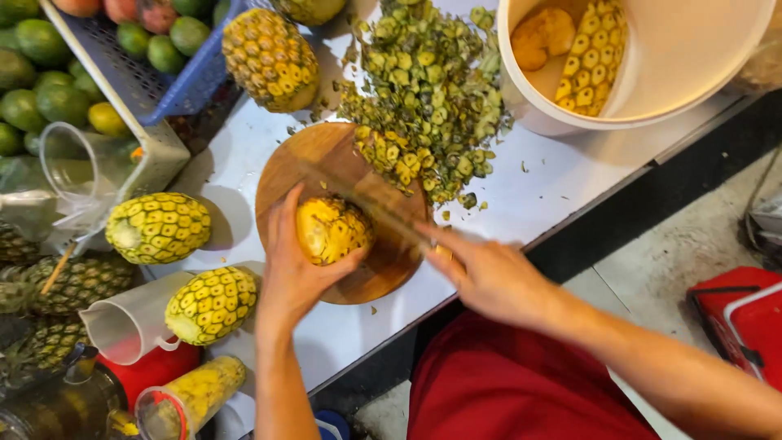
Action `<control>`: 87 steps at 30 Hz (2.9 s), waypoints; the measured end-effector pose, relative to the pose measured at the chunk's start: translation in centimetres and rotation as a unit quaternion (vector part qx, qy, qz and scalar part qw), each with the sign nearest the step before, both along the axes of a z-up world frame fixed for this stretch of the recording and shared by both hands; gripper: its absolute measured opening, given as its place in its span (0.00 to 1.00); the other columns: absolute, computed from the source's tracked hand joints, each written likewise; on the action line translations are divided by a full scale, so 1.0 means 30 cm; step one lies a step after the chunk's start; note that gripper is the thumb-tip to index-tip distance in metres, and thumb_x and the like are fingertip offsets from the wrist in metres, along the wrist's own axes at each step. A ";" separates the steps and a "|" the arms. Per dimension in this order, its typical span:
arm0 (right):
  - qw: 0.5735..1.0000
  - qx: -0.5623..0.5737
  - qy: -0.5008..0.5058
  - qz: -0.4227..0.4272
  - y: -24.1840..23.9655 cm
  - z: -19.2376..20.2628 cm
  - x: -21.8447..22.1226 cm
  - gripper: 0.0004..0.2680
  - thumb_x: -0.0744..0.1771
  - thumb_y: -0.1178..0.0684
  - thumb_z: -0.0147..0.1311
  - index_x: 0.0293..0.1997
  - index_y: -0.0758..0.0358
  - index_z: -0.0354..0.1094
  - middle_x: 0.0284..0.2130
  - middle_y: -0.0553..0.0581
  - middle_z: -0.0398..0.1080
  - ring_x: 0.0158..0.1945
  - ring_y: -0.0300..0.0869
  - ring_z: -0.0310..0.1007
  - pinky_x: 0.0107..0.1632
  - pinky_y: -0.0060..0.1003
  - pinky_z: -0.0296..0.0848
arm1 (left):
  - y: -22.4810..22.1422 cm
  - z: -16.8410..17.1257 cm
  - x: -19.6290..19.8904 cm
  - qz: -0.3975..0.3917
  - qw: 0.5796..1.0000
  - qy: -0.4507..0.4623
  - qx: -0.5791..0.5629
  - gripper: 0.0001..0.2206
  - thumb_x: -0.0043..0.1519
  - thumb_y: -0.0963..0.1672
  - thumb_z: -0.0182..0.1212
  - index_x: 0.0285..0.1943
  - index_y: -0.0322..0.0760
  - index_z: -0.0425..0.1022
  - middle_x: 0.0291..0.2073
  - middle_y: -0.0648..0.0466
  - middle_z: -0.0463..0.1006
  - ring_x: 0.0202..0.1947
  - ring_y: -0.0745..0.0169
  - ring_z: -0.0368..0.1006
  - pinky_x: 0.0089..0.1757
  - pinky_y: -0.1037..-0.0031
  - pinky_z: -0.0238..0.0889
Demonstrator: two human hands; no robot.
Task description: Peeling pineapples with a knife on a cutting board and operating a commercial food steamer.
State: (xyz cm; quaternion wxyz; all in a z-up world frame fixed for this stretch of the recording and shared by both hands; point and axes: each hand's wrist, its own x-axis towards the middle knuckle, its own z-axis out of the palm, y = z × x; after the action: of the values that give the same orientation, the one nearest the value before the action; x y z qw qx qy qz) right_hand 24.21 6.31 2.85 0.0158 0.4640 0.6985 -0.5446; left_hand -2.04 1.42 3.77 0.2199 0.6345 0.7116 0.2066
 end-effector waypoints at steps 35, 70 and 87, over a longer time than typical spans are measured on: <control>0.999 0.032 -0.001 0.026 -0.080 -0.048 0.031 0.22 0.68 0.39 0.43 0.74 0.41 0.54 0.19 0.66 0.72 0.22 0.63 0.73 0.28 0.56 0.72 | -0.025 -0.076 0.049 0.107 0.993 0.030 0.037 0.40 0.42 0.46 0.79 0.65 0.30 0.64 0.56 0.38 0.69 0.57 0.37 0.68 0.55 0.56 0.64; 0.976 0.126 0.176 -0.022 -0.045 -0.179 0.037 0.19 0.74 0.37 0.36 0.69 0.55 0.58 0.54 0.68 0.73 0.50 0.60 0.75 0.49 0.50 0.72 | 0.012 0.014 0.019 -0.004 0.999 0.000 -0.045 0.45 0.40 0.48 0.81 0.69 0.33 0.62 0.63 0.38 0.66 0.65 0.39 0.61 0.61 0.57 0.58; 0.994 0.100 -0.037 0.023 -0.112 -0.019 -0.048 0.22 0.68 0.38 0.46 0.74 0.36 0.52 0.16 0.65 0.71 0.20 0.63 0.72 0.25 0.58 0.71 | -0.010 -0.048 0.073 0.128 0.991 0.042 -0.010 0.40 0.40 0.49 0.81 0.61 0.30 0.67 0.57 0.38 0.69 0.58 0.34 0.67 0.54 0.54 0.64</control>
State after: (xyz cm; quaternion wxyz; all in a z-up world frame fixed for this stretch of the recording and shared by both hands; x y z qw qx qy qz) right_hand 22.78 2.96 2.28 0.0077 0.4672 0.7587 -0.4539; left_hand 0.16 1.12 2.33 0.1681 0.5437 0.7978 0.1991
